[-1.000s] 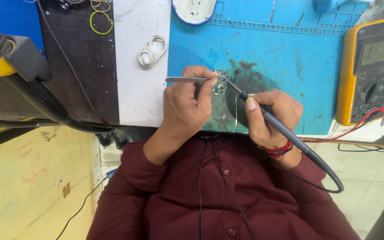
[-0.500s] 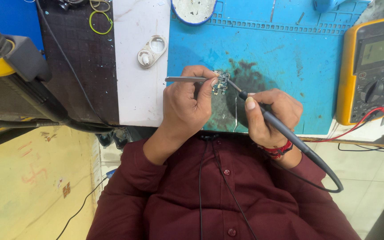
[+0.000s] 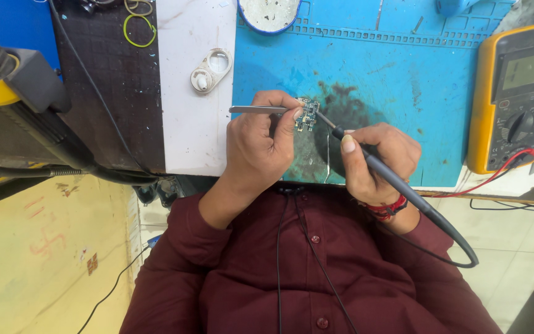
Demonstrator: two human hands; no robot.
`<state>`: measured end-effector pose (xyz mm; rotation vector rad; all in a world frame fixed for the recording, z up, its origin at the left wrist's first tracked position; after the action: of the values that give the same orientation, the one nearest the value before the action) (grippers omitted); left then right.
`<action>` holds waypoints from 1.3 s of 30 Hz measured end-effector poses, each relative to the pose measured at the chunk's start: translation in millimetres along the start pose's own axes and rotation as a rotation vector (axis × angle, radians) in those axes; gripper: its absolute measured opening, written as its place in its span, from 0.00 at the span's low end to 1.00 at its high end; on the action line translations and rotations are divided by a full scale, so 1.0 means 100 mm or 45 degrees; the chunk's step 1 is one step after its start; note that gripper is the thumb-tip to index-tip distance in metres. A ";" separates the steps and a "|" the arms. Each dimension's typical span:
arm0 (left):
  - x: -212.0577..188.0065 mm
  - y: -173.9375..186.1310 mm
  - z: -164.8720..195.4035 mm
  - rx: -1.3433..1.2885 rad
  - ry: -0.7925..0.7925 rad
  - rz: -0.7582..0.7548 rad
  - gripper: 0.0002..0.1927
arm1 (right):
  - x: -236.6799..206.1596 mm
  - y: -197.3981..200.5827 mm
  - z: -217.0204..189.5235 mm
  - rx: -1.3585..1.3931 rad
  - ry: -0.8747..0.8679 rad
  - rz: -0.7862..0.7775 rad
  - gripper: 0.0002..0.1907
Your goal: The person uses a soldering iron and tweezers to apply solder to several points on a small circuit board. The board is held steady with tweezers while the iron is applied to specific pads and components.
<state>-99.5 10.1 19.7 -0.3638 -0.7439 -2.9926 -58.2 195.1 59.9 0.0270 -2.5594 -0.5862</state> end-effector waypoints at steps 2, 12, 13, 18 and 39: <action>0.00 -0.01 0.00 -0.005 0.002 -0.006 0.03 | -0.01 0.00 0.00 -0.009 -0.010 -0.003 0.06; -0.01 -0.01 0.01 -0.010 -0.030 0.008 0.03 | -0.01 0.01 0.00 -0.023 -0.004 -0.013 0.06; -0.01 -0.01 0.01 -0.009 -0.029 0.004 0.03 | -0.01 0.01 0.00 -0.016 -0.007 -0.012 0.06; -0.02 -0.02 -0.02 -0.015 0.010 -0.011 0.04 | -0.01 0.01 0.01 0.017 -0.011 -0.008 0.05; -0.01 0.00 0.01 0.004 -0.023 0.005 0.04 | -0.01 0.00 0.00 -0.008 -0.004 -0.007 0.05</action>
<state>-98.1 10.6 19.7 -0.3925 -0.7483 -2.9884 -57.7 194.7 59.6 0.0311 -2.5613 -0.5970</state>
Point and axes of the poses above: each hand's wrist, its own x-axis towards the middle knuckle, its own y-axis out of the back of the hand, z = x × y, the point moved 10 cm from there along x, towards the middle knuckle, and after that the axes turned 15 degrees about x, right-handed, at the moved point
